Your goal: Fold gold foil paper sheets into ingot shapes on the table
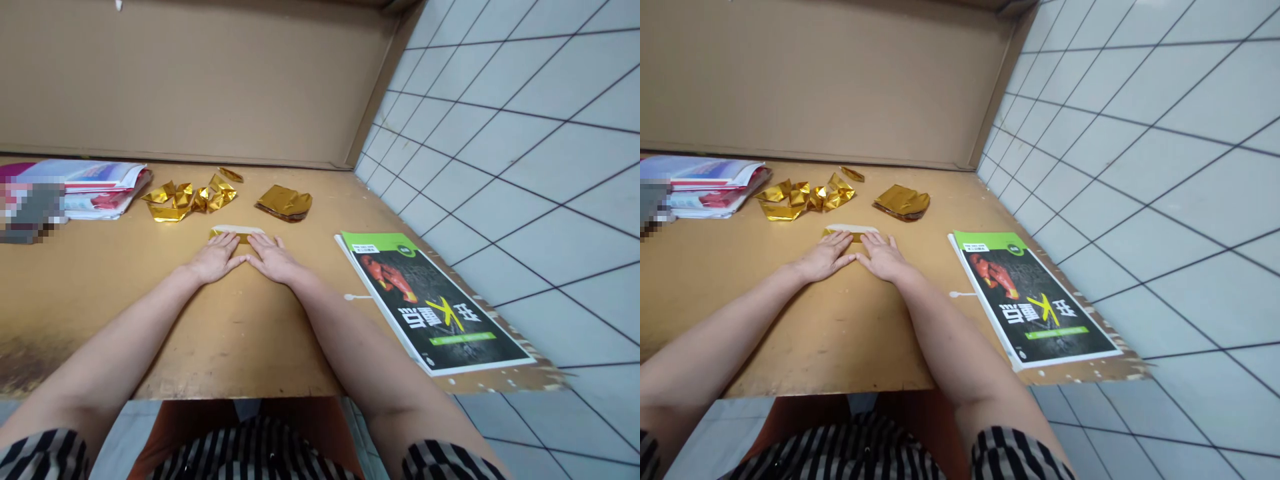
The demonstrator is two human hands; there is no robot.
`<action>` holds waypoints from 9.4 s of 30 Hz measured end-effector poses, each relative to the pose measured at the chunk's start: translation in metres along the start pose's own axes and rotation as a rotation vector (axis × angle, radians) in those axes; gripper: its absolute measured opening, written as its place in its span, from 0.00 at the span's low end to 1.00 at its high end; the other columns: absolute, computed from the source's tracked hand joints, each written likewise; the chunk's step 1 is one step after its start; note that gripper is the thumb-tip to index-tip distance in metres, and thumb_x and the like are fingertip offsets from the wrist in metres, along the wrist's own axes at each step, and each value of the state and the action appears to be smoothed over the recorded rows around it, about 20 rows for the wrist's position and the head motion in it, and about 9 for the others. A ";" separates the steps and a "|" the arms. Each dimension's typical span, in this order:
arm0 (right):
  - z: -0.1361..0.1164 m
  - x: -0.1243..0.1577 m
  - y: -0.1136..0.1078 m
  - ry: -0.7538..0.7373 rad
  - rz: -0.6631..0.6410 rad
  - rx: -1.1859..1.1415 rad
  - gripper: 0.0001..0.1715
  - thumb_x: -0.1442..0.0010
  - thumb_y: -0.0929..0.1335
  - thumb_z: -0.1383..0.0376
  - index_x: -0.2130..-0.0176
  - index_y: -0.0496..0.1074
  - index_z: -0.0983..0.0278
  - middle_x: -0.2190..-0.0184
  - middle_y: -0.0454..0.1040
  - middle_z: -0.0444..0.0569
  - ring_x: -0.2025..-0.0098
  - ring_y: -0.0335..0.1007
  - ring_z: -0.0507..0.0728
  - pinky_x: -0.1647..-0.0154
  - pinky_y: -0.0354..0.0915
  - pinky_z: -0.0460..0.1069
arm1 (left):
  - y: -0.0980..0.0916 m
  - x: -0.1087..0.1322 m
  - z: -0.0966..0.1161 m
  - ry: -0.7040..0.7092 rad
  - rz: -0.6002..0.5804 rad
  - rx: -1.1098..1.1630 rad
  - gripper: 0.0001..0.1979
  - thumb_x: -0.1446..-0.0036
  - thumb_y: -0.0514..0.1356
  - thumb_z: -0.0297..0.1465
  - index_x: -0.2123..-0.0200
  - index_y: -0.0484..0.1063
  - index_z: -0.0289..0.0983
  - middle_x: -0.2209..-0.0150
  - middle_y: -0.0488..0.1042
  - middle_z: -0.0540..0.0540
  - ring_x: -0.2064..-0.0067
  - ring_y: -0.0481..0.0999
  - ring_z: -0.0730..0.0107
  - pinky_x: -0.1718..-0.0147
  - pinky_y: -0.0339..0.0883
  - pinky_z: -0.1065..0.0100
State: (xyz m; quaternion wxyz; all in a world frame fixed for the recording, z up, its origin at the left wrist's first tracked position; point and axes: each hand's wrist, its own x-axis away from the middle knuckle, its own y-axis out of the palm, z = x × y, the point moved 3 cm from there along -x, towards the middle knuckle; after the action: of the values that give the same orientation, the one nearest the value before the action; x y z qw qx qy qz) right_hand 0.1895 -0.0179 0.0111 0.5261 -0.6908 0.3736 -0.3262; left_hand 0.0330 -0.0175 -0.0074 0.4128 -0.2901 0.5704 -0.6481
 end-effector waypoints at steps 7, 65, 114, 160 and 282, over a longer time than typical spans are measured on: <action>-0.012 -0.006 -0.002 -0.022 0.123 -0.032 0.34 0.32 0.51 0.52 0.35 0.56 0.65 0.32 0.55 0.57 0.30 0.45 0.62 0.31 0.38 0.64 | 0.001 -0.001 -0.002 -0.004 0.009 0.001 0.35 0.36 0.42 0.50 0.36 0.57 0.30 0.34 0.57 0.35 0.33 0.55 0.51 0.35 0.48 0.51; 0.012 0.001 -0.001 -0.039 0.002 -0.028 0.38 0.33 0.50 0.49 0.32 0.51 0.66 0.30 0.48 0.55 0.29 0.40 0.61 0.30 0.38 0.62 | -0.002 0.002 -0.010 0.046 -0.079 0.026 0.35 0.36 0.41 0.50 0.34 0.56 0.35 0.31 0.51 0.39 0.30 0.48 0.56 0.34 0.45 0.52; 0.019 0.003 -0.009 -0.013 0.145 -0.001 0.26 0.32 0.53 0.57 0.43 0.69 0.54 0.37 0.65 0.48 0.32 0.50 0.65 0.34 0.39 0.72 | -0.004 -0.002 0.000 0.020 -0.098 0.007 0.39 0.38 0.42 0.54 0.34 0.55 0.31 0.32 0.51 0.37 0.31 0.49 0.54 0.34 0.45 0.55; 0.040 0.006 -0.017 -0.086 0.419 -0.079 0.19 0.35 0.61 0.59 0.57 0.79 0.58 0.48 0.77 0.51 0.39 0.64 0.64 0.34 0.43 0.71 | 0.002 -0.003 -0.005 0.063 -0.076 0.002 0.36 0.37 0.41 0.55 0.34 0.55 0.41 0.31 0.51 0.41 0.30 0.48 0.54 0.35 0.45 0.53; 0.006 -0.004 -0.003 0.007 0.233 -0.091 0.22 0.33 0.57 0.63 0.45 0.68 0.60 0.41 0.70 0.53 0.37 0.60 0.59 0.34 0.44 0.67 | 0.000 -0.007 -0.030 0.209 0.267 0.086 0.17 0.36 0.50 0.33 0.50 0.73 0.38 0.50 0.76 0.42 0.47 0.72 0.60 0.44 0.66 0.54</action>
State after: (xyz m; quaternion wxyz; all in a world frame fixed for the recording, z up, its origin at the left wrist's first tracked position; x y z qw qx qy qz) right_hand 0.1928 -0.0112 0.0129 0.5272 -0.6649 0.4675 -0.2478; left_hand 0.0107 0.0034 -0.0119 0.4457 -0.1249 0.6156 -0.6379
